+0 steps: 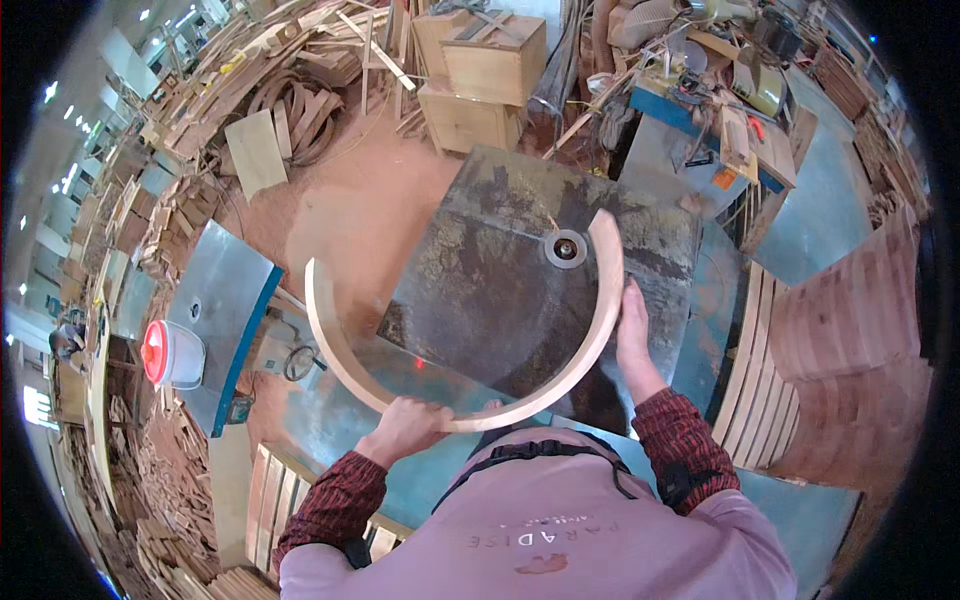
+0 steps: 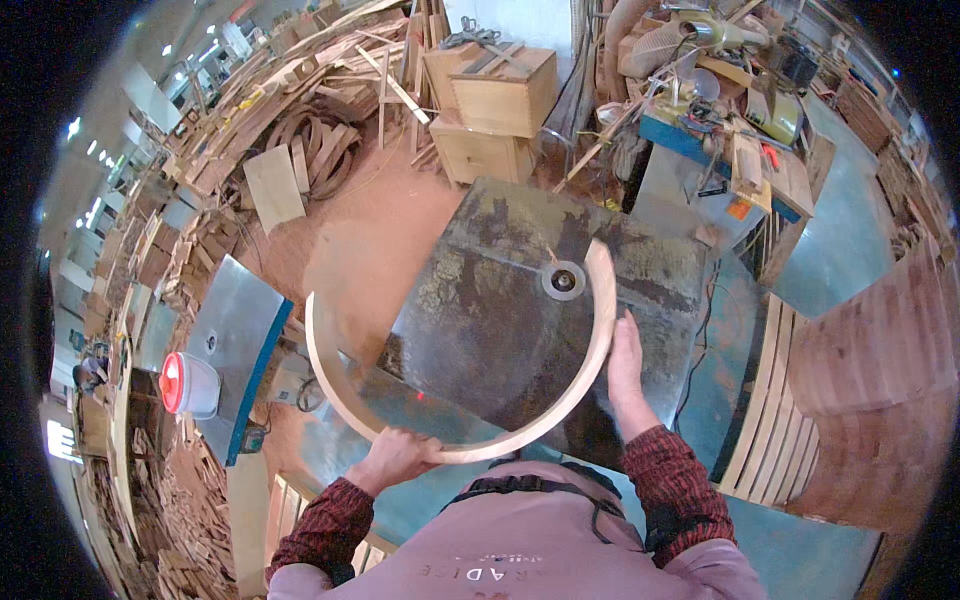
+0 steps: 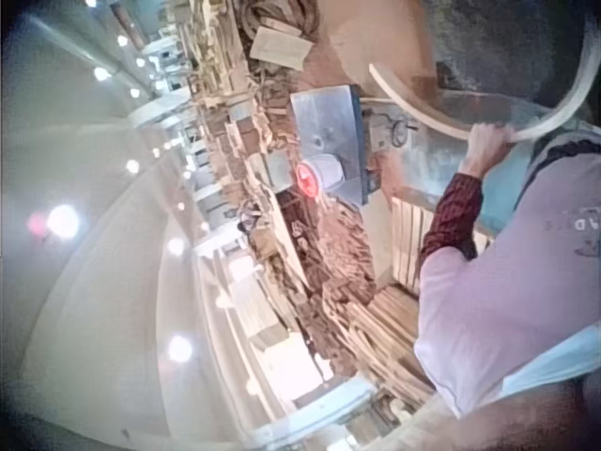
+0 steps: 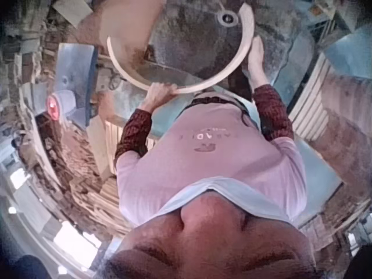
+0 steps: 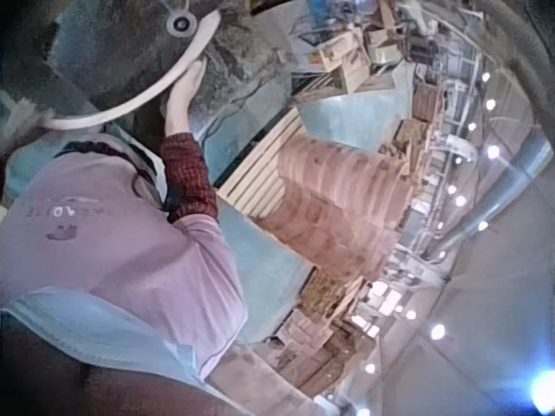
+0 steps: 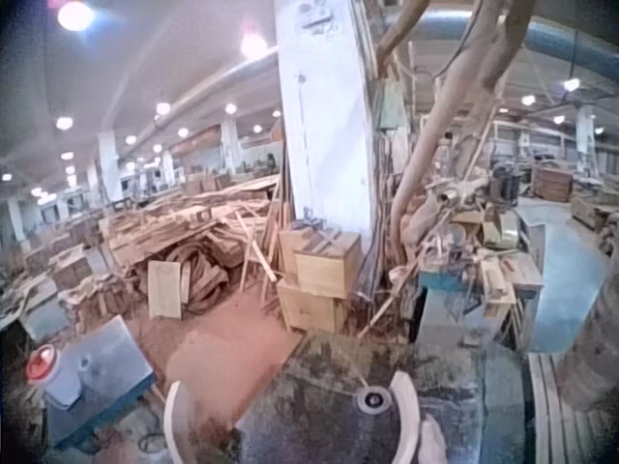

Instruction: The recorder sands a curved wooden component on a stationary spindle sander and then measures it with a caliper.

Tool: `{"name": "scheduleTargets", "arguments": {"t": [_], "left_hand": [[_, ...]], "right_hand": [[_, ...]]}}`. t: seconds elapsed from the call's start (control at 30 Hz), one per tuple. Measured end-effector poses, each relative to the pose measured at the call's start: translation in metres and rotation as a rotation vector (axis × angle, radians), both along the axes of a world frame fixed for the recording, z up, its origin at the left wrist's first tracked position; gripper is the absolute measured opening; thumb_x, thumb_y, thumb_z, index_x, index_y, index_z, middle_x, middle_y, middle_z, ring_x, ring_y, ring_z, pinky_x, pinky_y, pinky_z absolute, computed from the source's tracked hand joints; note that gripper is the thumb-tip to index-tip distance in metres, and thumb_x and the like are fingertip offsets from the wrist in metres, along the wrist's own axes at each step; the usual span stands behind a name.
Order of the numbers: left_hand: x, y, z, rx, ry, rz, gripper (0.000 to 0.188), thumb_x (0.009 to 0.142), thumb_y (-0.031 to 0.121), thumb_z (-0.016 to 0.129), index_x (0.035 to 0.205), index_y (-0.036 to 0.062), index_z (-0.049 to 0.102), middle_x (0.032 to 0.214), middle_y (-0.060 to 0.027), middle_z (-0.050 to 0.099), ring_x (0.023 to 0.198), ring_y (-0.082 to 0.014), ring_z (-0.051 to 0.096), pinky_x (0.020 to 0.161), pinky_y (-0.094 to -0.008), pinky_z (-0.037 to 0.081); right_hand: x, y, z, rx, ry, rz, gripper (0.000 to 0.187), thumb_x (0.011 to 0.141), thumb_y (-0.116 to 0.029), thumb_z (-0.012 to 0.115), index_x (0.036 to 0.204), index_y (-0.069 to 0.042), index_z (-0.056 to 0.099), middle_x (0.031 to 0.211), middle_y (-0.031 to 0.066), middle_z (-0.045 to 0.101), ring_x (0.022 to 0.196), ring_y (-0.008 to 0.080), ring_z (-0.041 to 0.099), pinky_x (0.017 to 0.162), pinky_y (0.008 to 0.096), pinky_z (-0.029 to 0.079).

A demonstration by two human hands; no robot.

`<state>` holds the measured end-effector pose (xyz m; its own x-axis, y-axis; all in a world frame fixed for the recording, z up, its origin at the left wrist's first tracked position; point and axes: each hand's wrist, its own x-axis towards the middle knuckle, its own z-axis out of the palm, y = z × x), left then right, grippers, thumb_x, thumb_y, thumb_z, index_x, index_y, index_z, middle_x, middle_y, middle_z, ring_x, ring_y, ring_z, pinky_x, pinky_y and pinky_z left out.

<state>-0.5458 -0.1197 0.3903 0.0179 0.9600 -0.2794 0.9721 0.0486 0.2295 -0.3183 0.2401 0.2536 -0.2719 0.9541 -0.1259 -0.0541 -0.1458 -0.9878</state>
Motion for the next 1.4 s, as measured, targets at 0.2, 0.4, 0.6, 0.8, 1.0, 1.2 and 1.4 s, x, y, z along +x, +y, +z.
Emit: {"name": "scheduleTargets", "arguments": {"t": [0.2, 0.4, 0.6, 0.8, 1.0, 1.2, 1.4], "left_hand": [[0.006, 0.086, 0.051, 0.435, -0.08, -0.055, 0.016, 0.089, 0.026, 0.067, 0.096, 0.0115, 0.072, 0.078, -0.0076, 0.071, 0.072, -0.0289, 0.071, 0.064, -0.0425, 0.056], [0.055, 0.169, 0.086, 0.642, -0.388, -0.117, 0.039, 0.083, 0.038, 0.082, 0.103, 0.0049, 0.073, 0.083, -0.0133, 0.072, 0.077, -0.0335, 0.072, 0.067, -0.0425, 0.057], [0.09, 0.193, 0.08, 0.644, -0.711, -0.08, 0.048, 0.086, 0.033, 0.081, 0.119, 0.0014, 0.068, 0.105, -0.0209, 0.072, 0.098, -0.04, 0.07, 0.082, -0.0433, 0.057], [0.06, 0.154, 0.029, 0.515, -0.947, 0.441, 0.038, 0.094, 0.018, 0.073, 0.127, 0.0, 0.065, 0.118, -0.0189, 0.072, 0.109, -0.0276, 0.071, 0.093, -0.0387, 0.056], [0.001, 0.085, -0.067, 0.706, -0.906, 1.05, 0.028, 0.102, 0.019, 0.068, 0.12, -0.0024, 0.068, 0.098, -0.0019, 0.067, 0.084, -0.0089, 0.058, 0.075, -0.026, 0.05], [-0.012, 0.078, -0.085, 0.752, -0.878, 1.159, 0.033, 0.104, 0.017, 0.062, 0.13, -0.0038, 0.062, 0.118, -0.0094, 0.067, 0.103, -0.0157, 0.062, 0.091, -0.0302, 0.051], [-0.023, 0.097, -0.111, 0.837, -0.814, 1.173, 0.044, 0.103, 0.014, 0.06, 0.142, -0.0055, 0.052, 0.138, -0.0206, 0.06, 0.132, -0.0298, 0.055, 0.113, -0.039, 0.042]], "right_hand": [[0.01, -0.039, 0.141, -0.524, 0.708, 0.305, 0.065, 0.106, -0.061, 0.042, 0.135, -0.005, 0.058, 0.128, 0.0202, 0.069, 0.119, 0.0364, 0.066, 0.094, 0.0492, 0.056], [0.041, -0.033, 0.237, 0.049, 0.69, 0.11, 0.061, 0.098, -0.059, 0.062, 0.128, -0.005, 0.06, 0.106, 0.0137, 0.07, 0.089, 0.0279, 0.069, 0.077, 0.0431, 0.058], [0.044, -0.056, 0.339, 0.598, 0.204, 0.293, 0.054, 0.091, -0.032, 0.08, 0.13, 0.001, 0.061, 0.12, 0.0094, 0.072, 0.105, 0.0186, 0.071, 0.093, 0.035, 0.057], [-0.003, -0.07, 0.252, 0.832, -0.419, 0.595, 0.036, 0.086, -0.028, 0.079, 0.099, 0.001, 0.06, 0.077, 0.018, 0.071, 0.07, 0.036, 0.072, 0.065, 0.0442, 0.058], [-0.032, -0.1, 0.155, 0.947, -0.739, 0.774, 0.03, 0.088, -0.026, 0.075, 0.086, -0.003, 0.055, 0.071, 0.0186, 0.066, 0.068, 0.041, 0.069, 0.06, 0.0505, 0.054], [-0.064, -0.12, 0.081, 0.9, -0.863, 0.846, 0.023, 0.089, -0.022, 0.072, 0.088, -0.003, 0.059, 0.074, 0.0182, 0.07, 0.07, 0.0384, 0.072, 0.063, 0.0486, 0.057], [-0.062, -0.124, 0.077, 0.932, -0.874, 0.819, 0.024, 0.087, -0.028, 0.075, 0.09, -0.006, 0.064, 0.08, 0.017, 0.073, 0.074, 0.0368, 0.073, 0.066, 0.0487, 0.058]]}}
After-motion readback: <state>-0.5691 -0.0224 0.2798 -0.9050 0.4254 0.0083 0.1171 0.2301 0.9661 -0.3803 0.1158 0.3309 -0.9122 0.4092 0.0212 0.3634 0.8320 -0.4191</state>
